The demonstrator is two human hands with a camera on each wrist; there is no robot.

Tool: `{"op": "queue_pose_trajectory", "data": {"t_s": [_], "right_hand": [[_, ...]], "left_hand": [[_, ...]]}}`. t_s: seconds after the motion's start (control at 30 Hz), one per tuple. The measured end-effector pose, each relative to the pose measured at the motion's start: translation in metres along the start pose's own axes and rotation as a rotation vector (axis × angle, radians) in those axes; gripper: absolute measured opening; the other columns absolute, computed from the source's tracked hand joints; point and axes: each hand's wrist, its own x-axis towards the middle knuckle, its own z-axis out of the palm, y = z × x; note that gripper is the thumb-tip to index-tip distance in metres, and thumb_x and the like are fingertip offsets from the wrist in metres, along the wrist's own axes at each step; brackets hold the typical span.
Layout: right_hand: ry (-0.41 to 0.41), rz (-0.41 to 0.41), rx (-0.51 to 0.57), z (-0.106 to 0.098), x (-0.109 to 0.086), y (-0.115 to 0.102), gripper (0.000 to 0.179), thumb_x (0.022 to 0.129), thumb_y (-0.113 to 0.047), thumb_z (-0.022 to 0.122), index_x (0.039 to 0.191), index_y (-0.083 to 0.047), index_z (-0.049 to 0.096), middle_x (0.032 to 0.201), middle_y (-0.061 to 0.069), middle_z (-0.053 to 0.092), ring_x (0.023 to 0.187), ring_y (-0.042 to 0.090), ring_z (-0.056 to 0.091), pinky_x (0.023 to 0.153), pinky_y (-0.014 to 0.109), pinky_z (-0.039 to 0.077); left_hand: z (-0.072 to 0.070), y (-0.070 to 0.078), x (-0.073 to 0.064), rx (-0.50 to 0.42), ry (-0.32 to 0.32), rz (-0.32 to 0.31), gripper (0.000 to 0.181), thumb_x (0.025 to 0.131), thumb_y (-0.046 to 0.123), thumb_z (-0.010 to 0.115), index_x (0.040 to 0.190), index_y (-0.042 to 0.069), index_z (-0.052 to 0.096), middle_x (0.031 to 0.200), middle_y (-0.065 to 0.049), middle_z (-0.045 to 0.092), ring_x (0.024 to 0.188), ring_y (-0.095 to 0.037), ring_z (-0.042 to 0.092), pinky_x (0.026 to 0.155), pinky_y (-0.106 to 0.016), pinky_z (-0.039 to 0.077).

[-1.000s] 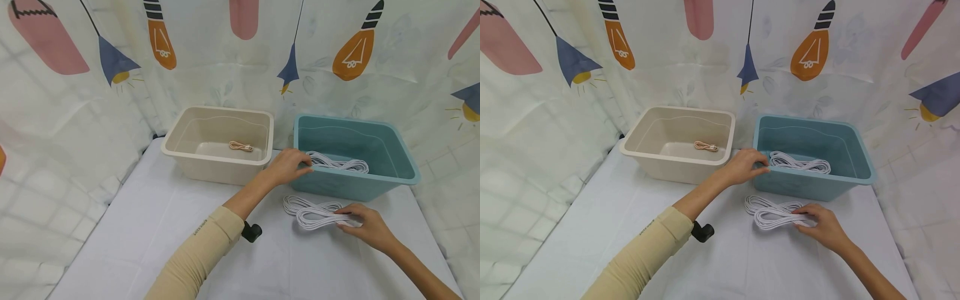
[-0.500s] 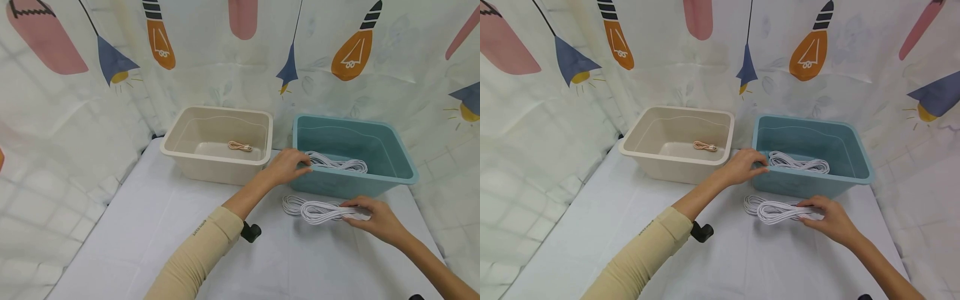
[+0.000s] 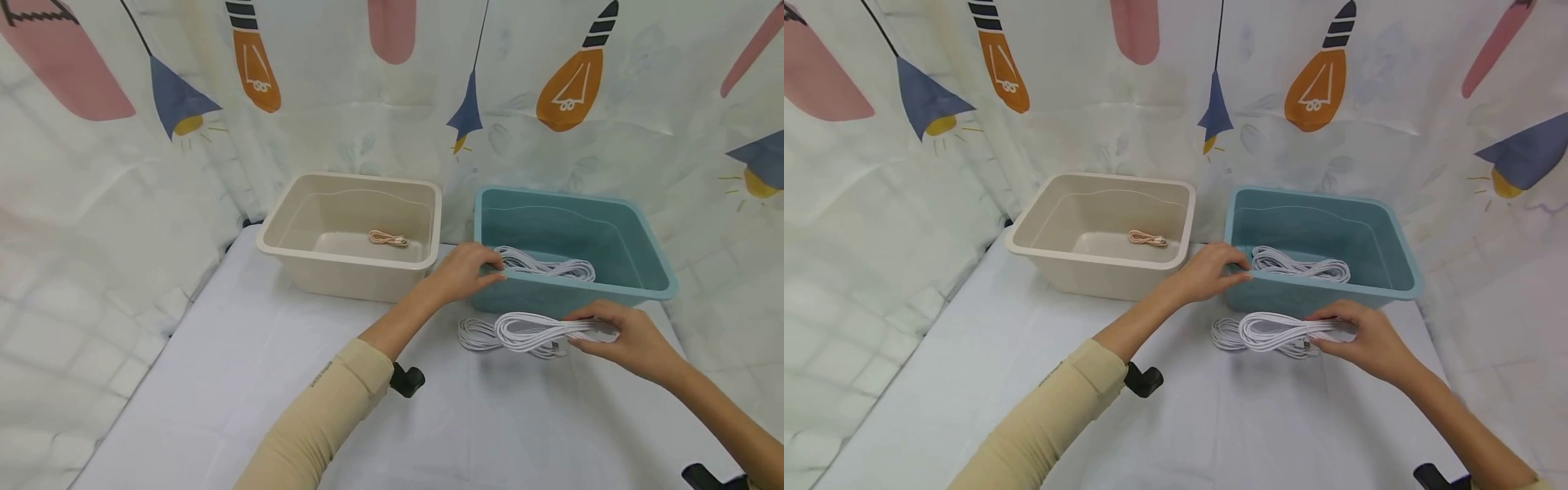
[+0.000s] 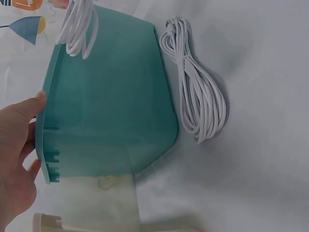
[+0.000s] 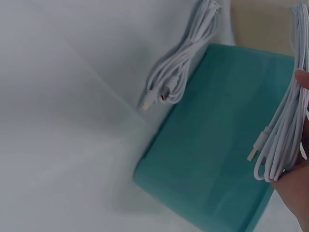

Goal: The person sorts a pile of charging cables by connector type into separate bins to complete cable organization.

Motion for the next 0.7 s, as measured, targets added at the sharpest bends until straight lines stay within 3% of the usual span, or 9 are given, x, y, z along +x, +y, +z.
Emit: {"op": "queue_pose_trajectory", "data": {"t_s": [0.2, 0.5, 0.7], "right_hand": [[0.005, 0.042, -0.02, -0.014, 0.007, 0.0, 0.044, 0.071, 0.002, 0.094, 0.109, -0.017, 0.08, 0.108, -0.027, 0.069, 0.101, -0.017, 0.055, 0.081, 0.002, 0.044], [0.03, 0.042, 0.061, -0.031, 0.021, 0.005, 0.043, 0.073, 0.013, 0.087, 0.11, -0.006, 0.078, 0.108, -0.03, 0.067, 0.102, -0.015, 0.057, 0.086, 0.0, 0.043], [0.03, 0.113, 0.097, -0.044, 0.029, 0.009, 0.037, 0.078, 0.011, 0.085, 0.111, -0.005, 0.077, 0.106, -0.031, 0.067, 0.103, -0.016, 0.056, 0.088, -0.002, 0.04]], "left_hand": [[0.0, -0.003, -0.001, -0.032, 0.0, 0.012, 0.02, 0.103, 0.023, 0.072, 0.117, 0.01, 0.079, 0.116, -0.003, 0.078, 0.111, -0.019, 0.069, 0.097, -0.028, 0.053], [-0.005, -0.004, -0.001, -0.035, -0.03, 0.027, 0.024, 0.103, 0.022, 0.071, 0.122, 0.008, 0.078, 0.122, -0.005, 0.077, 0.116, -0.021, 0.069, 0.1, -0.028, 0.052], [-0.006, -0.004, 0.0, -0.039, -0.045, 0.015, 0.028, 0.103, 0.024, 0.071, 0.125, 0.008, 0.077, 0.126, -0.005, 0.076, 0.119, -0.021, 0.068, 0.103, -0.028, 0.051]]}}
